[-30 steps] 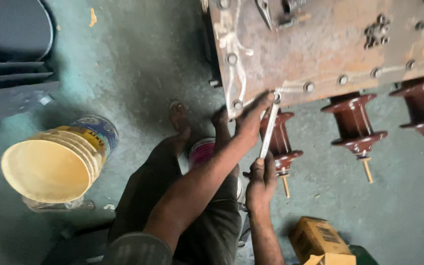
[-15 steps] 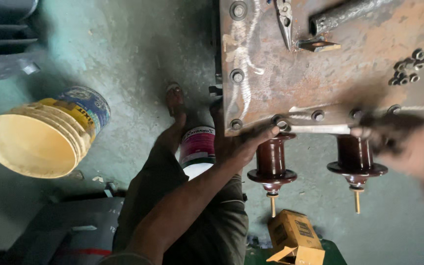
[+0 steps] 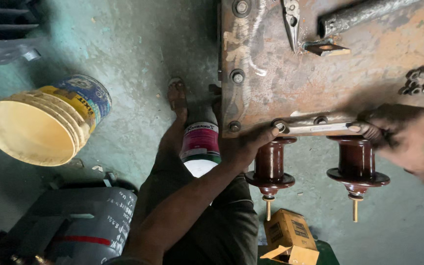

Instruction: The person uses two wrenches to tighten nuts on a metal plate with attached brown insulators. They work methodically across multiple fasteners, adjusting their position to reach different bolts on the assembly.

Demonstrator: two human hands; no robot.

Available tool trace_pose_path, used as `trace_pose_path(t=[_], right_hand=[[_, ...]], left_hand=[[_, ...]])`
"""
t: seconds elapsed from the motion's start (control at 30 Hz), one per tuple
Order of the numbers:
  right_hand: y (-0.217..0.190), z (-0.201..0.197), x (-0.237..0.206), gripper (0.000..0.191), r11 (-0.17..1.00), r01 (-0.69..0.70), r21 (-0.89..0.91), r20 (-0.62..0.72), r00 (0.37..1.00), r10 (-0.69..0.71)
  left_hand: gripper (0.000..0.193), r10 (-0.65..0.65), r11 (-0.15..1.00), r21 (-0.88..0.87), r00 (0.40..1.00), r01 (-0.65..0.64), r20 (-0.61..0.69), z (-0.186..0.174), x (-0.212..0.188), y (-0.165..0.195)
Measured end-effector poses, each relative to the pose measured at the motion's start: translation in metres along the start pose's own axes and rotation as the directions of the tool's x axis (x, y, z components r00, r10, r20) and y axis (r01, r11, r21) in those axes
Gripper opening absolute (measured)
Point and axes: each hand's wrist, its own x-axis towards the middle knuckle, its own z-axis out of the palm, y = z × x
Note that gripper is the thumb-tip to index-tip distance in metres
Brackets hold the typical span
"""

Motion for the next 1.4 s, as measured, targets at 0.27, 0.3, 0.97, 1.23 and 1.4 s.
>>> trace_pose_path(t=[0.27,0.3,0.97,1.23,1.4], right_hand=[[0.024,0.046,-0.003,0.025,0.950,-0.037,0.309,-0.161,0.983,0.091],[0.019,0.052,-0.010,0.023,0.914,-0.040,0.404,-0.197,0.972,0.130],[-0.375,0.105,-0.009,0.053,-0.203,-0.053,0.978,0.210,0.317,0.925],[-0.205,0.066,-0.091,0.018,0.473,-0.365,0.802,-0.185,0.601,0.777],[-0.052,0.025,-0.075,0.011,0.780,-0.198,0.593,-0.134,0.931,0.339]], left_hand=[[0.043,-0.172,0.941,-0.234,0.942,0.244,0.289,-0.009,0.016,-0.021],[0.043,-0.161,0.948,-0.224,0.947,0.227,0.278,-0.012,0.015,-0.026],[0.035,-0.103,0.987,-0.113,0.989,0.115,0.110,-0.021,0.041,-0.074],[0.043,-0.287,0.930,-0.157,0.924,0.331,0.252,-0.037,0.030,-0.083],[0.051,-0.251,0.894,0.398,0.966,0.203,0.069,-0.025,0.011,-0.024]])
